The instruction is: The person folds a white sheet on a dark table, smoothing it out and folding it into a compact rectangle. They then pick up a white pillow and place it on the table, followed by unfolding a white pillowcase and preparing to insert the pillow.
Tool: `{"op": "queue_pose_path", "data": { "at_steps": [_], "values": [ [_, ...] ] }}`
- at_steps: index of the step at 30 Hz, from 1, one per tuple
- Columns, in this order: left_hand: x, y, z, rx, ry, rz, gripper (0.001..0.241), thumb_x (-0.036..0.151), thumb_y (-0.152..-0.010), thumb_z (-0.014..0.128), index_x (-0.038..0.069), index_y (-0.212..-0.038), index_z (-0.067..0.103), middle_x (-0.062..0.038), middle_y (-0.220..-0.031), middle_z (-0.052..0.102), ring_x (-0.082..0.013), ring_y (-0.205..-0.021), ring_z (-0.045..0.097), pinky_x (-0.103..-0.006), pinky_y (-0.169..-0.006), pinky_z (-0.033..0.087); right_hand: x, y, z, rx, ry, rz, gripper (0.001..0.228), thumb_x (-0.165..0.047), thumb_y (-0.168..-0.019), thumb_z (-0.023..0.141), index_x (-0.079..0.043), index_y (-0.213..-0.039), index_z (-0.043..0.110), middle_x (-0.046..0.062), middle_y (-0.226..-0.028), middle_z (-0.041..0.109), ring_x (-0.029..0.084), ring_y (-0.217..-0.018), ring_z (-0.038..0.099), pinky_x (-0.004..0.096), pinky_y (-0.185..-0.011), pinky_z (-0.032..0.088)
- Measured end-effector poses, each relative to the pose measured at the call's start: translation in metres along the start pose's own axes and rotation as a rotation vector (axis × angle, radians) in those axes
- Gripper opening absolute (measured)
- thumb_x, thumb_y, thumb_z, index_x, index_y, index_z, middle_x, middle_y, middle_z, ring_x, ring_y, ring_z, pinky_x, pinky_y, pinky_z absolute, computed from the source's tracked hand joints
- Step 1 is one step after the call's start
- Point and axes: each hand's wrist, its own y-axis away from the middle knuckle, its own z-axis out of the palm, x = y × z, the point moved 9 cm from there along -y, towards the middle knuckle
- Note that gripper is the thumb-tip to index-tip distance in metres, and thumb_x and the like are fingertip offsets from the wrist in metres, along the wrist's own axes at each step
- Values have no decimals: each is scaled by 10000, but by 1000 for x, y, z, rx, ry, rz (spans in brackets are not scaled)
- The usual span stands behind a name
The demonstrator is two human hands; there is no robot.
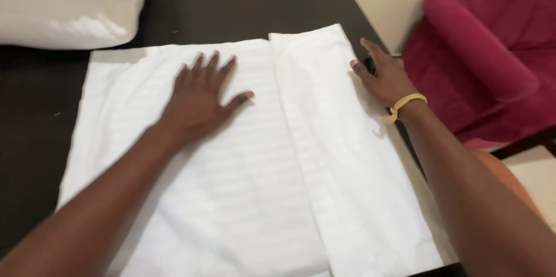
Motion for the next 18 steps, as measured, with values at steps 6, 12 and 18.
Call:
{"op": "queue_pose_path", "data": {
  "at_steps": [6, 12, 18],
  "values": [
    [-43, 51, -29, -97, -151, -215, 992, 851, -883, 318, 197, -1621, 212, -144, -1694, 121, -457, -1540, 19, -603, -1212, 14, -30, 15, 30, 62, 177, -177, 521, -450, -1020, 467, -359, -1532, 502, 139, -1568, 460, 453, -1385, 331, 622, -1116, 204],
    [-26, 83, -39, -158, -181, -178, 983, 822, -871, 325, 211, -1628, 189, -151, -1681, 89, -468, -1516, 35, -613, -1177, 51, -7, 44, 20, 137, 108, -325, 400, -350, -1060, 584, -219, -1435, 631, 169, -1474, 600, 378, -1347, 525, 515, -1099, 382],
    [-107, 93, -73, 236, -235, -50, 474, 314, -1088, 533, 72, -1494, 570, -209, -1520, 512, -460, -1403, 487, -573, -1157, 376, -26, 19, -15, -13, -58, 211, 572, -471, -972, 750, -44, -1347, 676, 234, -1217, 745, 307, -1014, 731, 405, -868, 562]
  ]
}}
